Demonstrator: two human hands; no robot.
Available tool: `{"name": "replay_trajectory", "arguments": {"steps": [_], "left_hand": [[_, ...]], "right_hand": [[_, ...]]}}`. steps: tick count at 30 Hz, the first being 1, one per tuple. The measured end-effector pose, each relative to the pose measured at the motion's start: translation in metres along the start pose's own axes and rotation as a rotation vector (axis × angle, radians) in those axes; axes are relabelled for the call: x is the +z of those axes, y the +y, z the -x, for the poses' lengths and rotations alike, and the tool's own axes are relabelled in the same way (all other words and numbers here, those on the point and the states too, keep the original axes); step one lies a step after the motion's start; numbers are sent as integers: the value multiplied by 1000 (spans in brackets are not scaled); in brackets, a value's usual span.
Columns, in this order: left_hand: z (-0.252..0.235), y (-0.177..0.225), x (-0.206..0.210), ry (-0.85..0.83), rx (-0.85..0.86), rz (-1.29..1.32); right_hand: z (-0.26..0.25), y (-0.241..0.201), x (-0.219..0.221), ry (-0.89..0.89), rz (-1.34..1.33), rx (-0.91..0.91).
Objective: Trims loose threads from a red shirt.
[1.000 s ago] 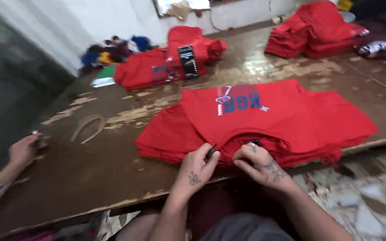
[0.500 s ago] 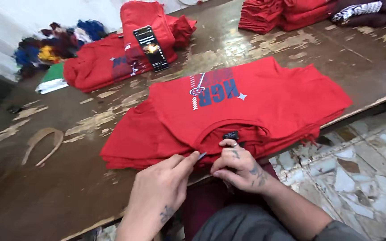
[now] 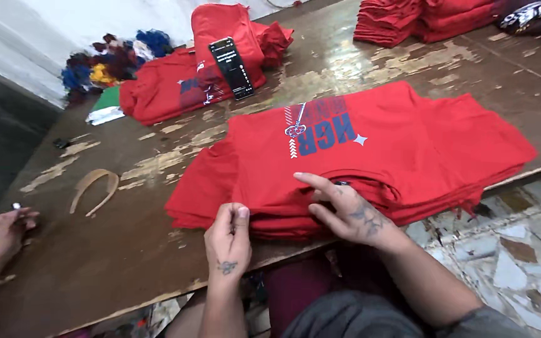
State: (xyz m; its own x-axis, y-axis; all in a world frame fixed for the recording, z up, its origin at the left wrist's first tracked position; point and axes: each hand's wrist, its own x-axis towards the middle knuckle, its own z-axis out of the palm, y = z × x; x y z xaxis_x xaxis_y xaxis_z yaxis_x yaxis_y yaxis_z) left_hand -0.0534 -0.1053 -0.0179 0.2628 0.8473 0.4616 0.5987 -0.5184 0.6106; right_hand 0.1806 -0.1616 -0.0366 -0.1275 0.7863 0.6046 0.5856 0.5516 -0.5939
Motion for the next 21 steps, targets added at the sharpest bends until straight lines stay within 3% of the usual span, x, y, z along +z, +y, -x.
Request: {"name": "replay_trajectory", "arguments": {"steps": [3, 9, 13, 15, 18, 21], "left_hand": [[10, -12, 12, 84, -54, 213], [14, -19, 16, 93, -24, 268], [15, -19, 16, 77, 17, 224], [13, -20, 15, 67, 53, 184], [14, -19, 13, 86, 10, 249], [15, -15, 9, 120, 6, 321]], "right_hand": [[3, 7, -3, -68, -124, -67], [0, 3, -3, -190, -36, -25], [6, -1, 2, -49, 42, -156], [27, -19, -26, 71, 14, -202], [73, -27, -97, 199, 143, -84], [106, 24, -145, 55, 497, 144]]}}
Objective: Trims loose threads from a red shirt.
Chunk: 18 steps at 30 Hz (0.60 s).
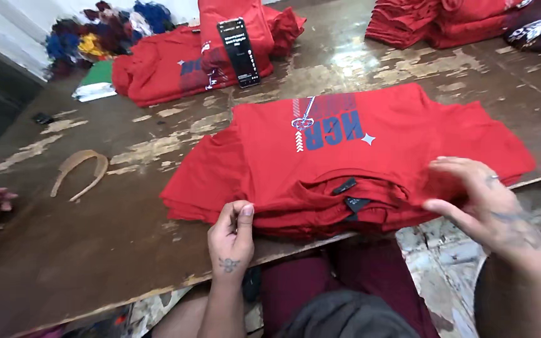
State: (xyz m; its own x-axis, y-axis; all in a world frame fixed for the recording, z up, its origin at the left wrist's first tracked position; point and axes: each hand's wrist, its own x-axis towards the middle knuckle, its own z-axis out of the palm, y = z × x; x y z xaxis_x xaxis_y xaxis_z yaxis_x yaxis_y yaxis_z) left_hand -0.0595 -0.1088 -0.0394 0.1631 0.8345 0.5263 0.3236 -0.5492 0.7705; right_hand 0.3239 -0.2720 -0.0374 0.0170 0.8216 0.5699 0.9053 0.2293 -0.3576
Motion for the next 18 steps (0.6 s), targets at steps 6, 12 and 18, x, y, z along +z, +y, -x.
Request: {"name": "replay_trajectory", "arguments": {"steps": [6, 12, 18], "left_hand": [[-40, 29, -14, -10, 103, -315], [-144, -33, 1, -265, 137, -767], [-166, -121, -9, -254, -283, -679]], "right_hand": [[-35, 32, -40, 22, 155, -40], [-176, 101, 9, -111, 360, 65], [-164, 202, 51, -105, -155, 663]]}}
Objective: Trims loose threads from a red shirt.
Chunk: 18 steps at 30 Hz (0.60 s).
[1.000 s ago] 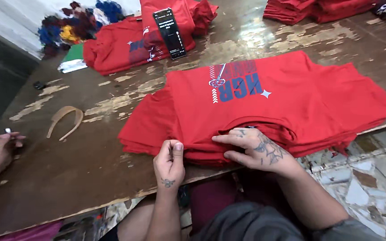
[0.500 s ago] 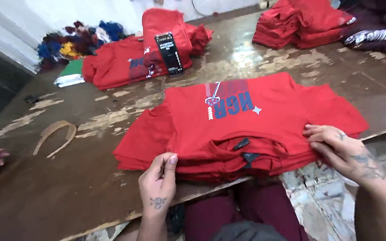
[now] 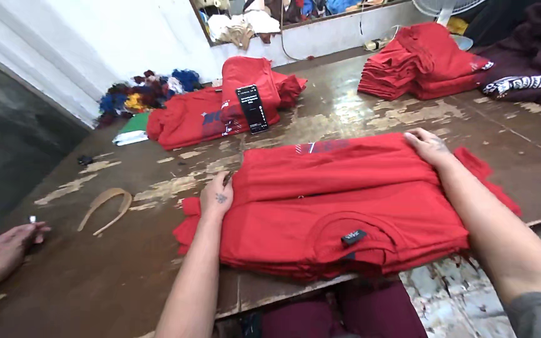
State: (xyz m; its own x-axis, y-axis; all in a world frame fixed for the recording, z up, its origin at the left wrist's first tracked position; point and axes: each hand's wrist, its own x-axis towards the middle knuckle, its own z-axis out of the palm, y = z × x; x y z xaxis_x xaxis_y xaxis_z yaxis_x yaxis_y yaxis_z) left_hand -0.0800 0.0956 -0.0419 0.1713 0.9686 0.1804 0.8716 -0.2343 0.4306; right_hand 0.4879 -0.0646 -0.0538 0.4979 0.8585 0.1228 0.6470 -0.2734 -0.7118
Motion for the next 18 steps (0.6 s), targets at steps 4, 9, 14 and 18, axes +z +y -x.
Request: {"name": "replay_trajectory", "arguments": {"steps": [4, 9, 14, 18], "left_hand": [[-1, 0, 1, -39, -50, 45], [10, -5, 5, 162, 62, 113], [58, 29, -47, 474, 330, 690], [141, 139, -56, 212, 570, 786]], "right_hand": [[13, -5, -5, 126, -206, 38], [128, -56, -4, 170, 312, -527], [281, -70, 25, -24, 70, -815], [281, -45, -20, 231, -42, -652]]}}
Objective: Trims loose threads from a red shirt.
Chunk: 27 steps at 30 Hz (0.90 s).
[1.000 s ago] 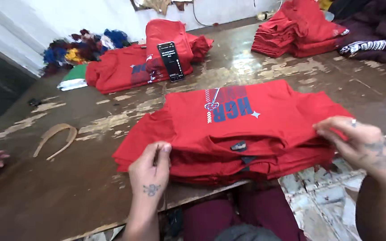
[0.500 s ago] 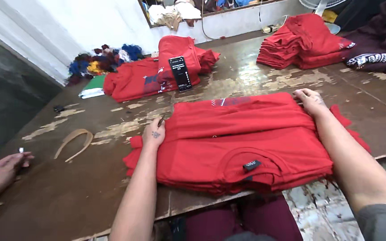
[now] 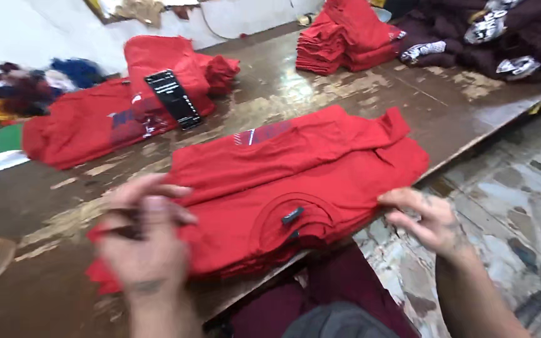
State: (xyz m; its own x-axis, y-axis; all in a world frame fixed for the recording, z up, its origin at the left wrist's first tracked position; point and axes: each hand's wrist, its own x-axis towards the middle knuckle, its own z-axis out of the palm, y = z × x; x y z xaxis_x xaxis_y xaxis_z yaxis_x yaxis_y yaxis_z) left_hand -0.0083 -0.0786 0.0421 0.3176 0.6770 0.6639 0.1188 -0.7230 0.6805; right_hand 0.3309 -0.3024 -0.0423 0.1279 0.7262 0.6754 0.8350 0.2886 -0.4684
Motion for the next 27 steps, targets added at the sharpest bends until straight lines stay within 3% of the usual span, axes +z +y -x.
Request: {"name": "replay_trajectory", "arguments": {"steps": [3, 5, 7, 9, 11, 13, 15, 19, 22, 24, 26, 27], "left_hand": [[19, 41, 80, -607, -24, -179], [32, 49, 116, -911, -42, -7], [48, 46, 130, -928, -110, 328], [59, 40, 125, -814, -145, 471], [60, 35, 110, -782, -149, 408], [60, 35, 102, -804, -198, 411], [65, 35, 106, -750, -307, 618], [62, 35, 117, -543, -336, 905], [63, 44, 119, -521, -405, 998], [65, 52, 113, -566, -519, 1091], [62, 54, 98, -672, -550, 999], [56, 52, 88, -697, -486, 854]], "right_hand": [[-41, 25, -6, 24, 166, 32], [-78, 46, 5, -86, 210, 54], [-98, 88, 15, -248, 281, 147], [-88, 134, 3, -394, 392, 433], [-63, 160, -27, -416, 411, 731], [-45, 159, -51, -298, 348, 886], [-30, 124, -59, -120, 353, 788], [-21, 19, -20, 266, 232, 168], [-24, -35, 33, 140, -21, -99], [-25, -37, 64, 147, -82, -202], [-17, -33, 68, 161, -153, -229], [-14, -33, 60, 130, -189, -227]]}}
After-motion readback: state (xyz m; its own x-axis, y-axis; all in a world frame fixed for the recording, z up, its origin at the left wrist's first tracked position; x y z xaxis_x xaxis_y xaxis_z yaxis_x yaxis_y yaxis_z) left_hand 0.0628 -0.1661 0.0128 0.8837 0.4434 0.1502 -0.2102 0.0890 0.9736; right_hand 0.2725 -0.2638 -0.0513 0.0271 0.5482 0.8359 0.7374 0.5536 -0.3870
